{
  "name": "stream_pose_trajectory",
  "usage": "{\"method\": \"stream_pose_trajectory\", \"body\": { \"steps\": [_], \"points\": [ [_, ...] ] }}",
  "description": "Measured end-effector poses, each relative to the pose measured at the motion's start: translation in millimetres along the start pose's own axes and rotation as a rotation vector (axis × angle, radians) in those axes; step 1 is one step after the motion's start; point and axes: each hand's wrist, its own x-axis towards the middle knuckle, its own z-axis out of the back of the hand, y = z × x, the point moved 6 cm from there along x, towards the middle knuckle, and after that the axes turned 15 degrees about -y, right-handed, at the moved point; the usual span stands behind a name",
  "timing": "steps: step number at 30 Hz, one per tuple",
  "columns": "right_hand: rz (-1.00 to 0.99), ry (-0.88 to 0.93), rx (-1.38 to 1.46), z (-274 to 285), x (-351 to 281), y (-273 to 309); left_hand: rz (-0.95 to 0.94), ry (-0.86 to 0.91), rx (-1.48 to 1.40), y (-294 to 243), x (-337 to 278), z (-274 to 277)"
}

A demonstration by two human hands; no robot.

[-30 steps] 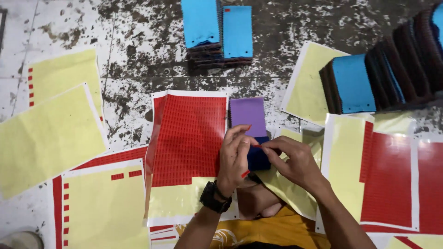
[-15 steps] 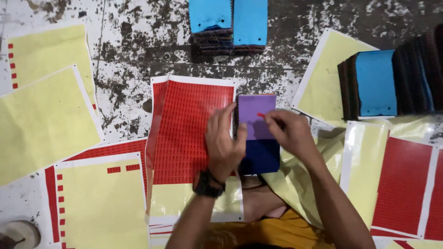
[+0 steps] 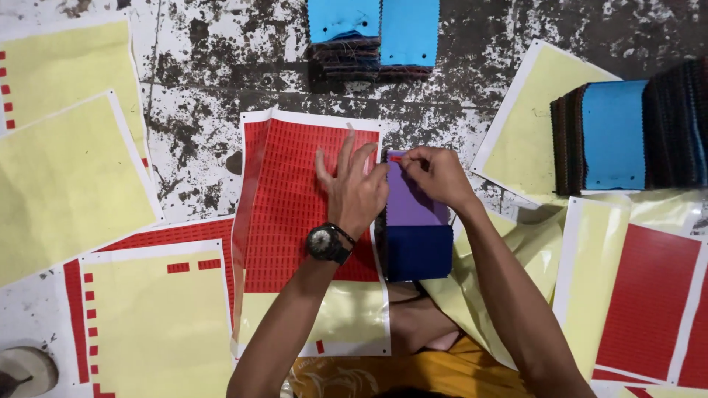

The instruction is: Peeling adhesive plastic film from a sheet and applying it to small rectangular blocks.

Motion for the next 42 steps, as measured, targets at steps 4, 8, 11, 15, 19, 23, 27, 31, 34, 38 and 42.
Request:
{"method": "stream_pose_trajectory", "body": {
  "steps": [4, 8, 11, 15, 19, 23, 27, 31, 34, 38, 42],
  "points": [
    [-0.007, 0.009, -0.059, -4.2, 1.6, 1.8, -0.055, -0.025, 0.038, -5.6, -0.4, -6.3],
    [-0.035, 0.02, -0.169, -15.0, 5.5, -3.1, -0.088, 0.013, 0.105, -7.2, -1.8, -15.7],
    [-0.032, 0.059, -0.273, -13.7, 2.1, -3.0, -0.113, 0.024, 0.149, -9.9, -1.5, -16.5],
    [0.204, -0.01, -0.53, 0.5, 3.3, 18.4, -0.132, 0.069, 0.234, -18.6, 7.2, -8.3],
    [0.385, -0.006, -0.531, -7.4, 13.6, 5.4, -0.076, 0.091, 0.167, -8.8, -3.7, -19.8],
    [0.622, -0.191, -0.461, -12.7, 9.7, -17.0, 0.201, 0.123, -0.075, 12.5, -12.2, -27.3],
    [0.839, -0.363, -0.525, 3.0, -16.4, 30.0, 0.569, 0.129, -0.371, 26.3, -11.6, -24.8],
    [0.801, -0.128, -0.355, -0.4, -22.0, 14.1, 0.629, 0.142, -0.475, 42.3, -17.7, -33.2],
    [0.362, 0.069, -0.092, 15.5, -17.4, 32.3, 0.593, 0.169, -0.566, 42.0, -18.9, -41.6],
    [0.112, 0.036, 0.114, 17.4, -9.2, 27.9, 0.603, 0.295, -0.581, 24.9, -6.6, -29.8],
    [0.027, 0.056, 0.123, 11.7, -8.7, 13.5, 0.608, 0.322, -0.533, 25.0, -15.7, -46.6]
  ]
}}
